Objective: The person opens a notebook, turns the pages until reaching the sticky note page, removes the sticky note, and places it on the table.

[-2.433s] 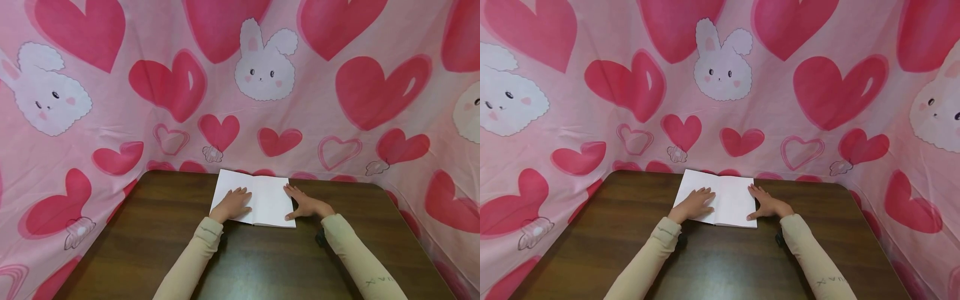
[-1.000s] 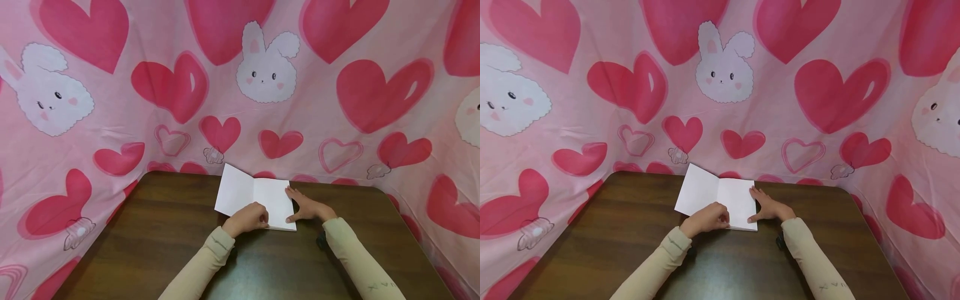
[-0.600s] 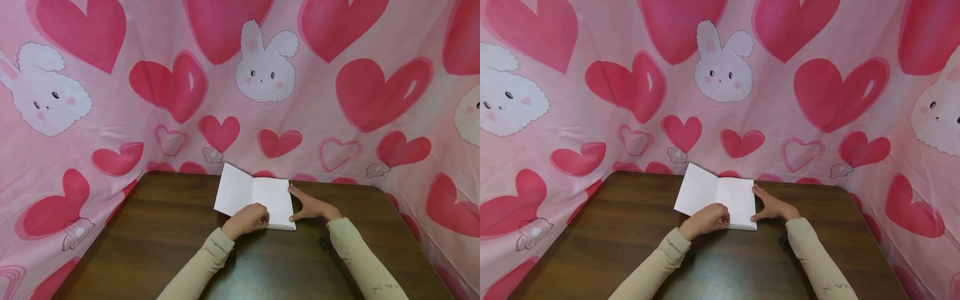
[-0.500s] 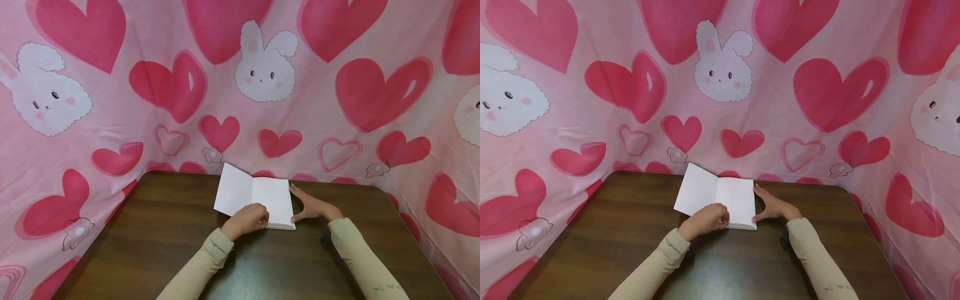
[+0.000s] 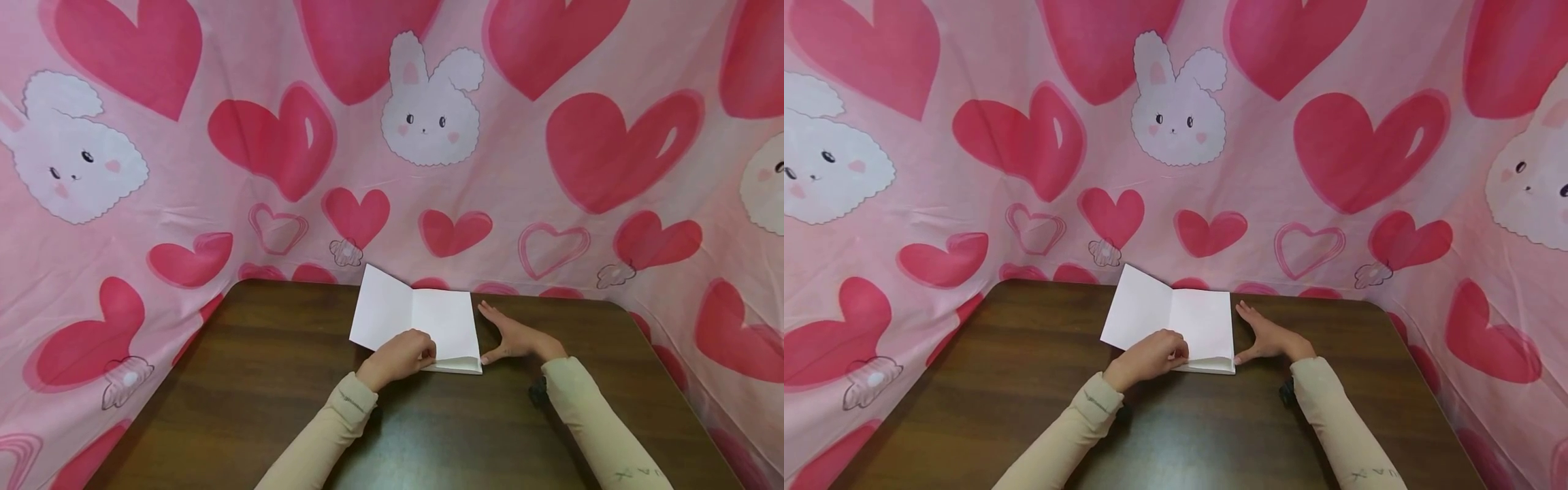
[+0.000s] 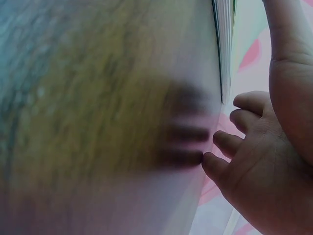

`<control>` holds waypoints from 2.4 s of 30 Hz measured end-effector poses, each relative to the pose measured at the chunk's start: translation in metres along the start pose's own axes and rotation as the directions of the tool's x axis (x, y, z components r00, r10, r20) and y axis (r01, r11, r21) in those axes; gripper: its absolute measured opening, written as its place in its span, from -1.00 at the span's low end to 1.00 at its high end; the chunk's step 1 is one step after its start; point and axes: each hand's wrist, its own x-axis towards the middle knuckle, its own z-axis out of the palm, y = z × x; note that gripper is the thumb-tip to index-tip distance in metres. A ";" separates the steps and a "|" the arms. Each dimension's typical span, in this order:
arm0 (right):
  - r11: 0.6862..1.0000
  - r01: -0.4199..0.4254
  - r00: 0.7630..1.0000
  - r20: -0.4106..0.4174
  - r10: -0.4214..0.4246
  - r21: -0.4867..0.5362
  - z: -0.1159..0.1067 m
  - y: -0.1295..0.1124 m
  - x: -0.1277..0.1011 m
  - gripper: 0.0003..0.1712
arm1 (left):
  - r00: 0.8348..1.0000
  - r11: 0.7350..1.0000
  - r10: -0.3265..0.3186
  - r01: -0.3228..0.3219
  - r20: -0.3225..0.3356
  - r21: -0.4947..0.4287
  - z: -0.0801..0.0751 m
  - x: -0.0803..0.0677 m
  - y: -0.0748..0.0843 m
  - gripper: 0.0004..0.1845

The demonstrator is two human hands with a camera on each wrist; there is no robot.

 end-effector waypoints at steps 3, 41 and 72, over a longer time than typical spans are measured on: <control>1.000 -0.005 1.000 -0.002 0.005 0.005 0.000 -0.001 0.001 0.48 | 1.000 1.000 -0.005 0.005 -0.016 0.006 0.000 -0.001 -0.001 -0.93; 0.999 0.034 0.999 0.037 -0.033 -0.040 0.014 -0.018 0.020 0.41 | 0.844 0.984 -0.104 0.166 -0.526 0.071 -0.051 -0.013 0.015 -0.77; 1.000 0.004 0.999 0.053 -0.003 -0.008 0.014 -0.019 0.016 0.46 | 0.780 0.905 -0.387 0.423 -0.492 -0.041 -0.057 -0.076 -0.020 -0.61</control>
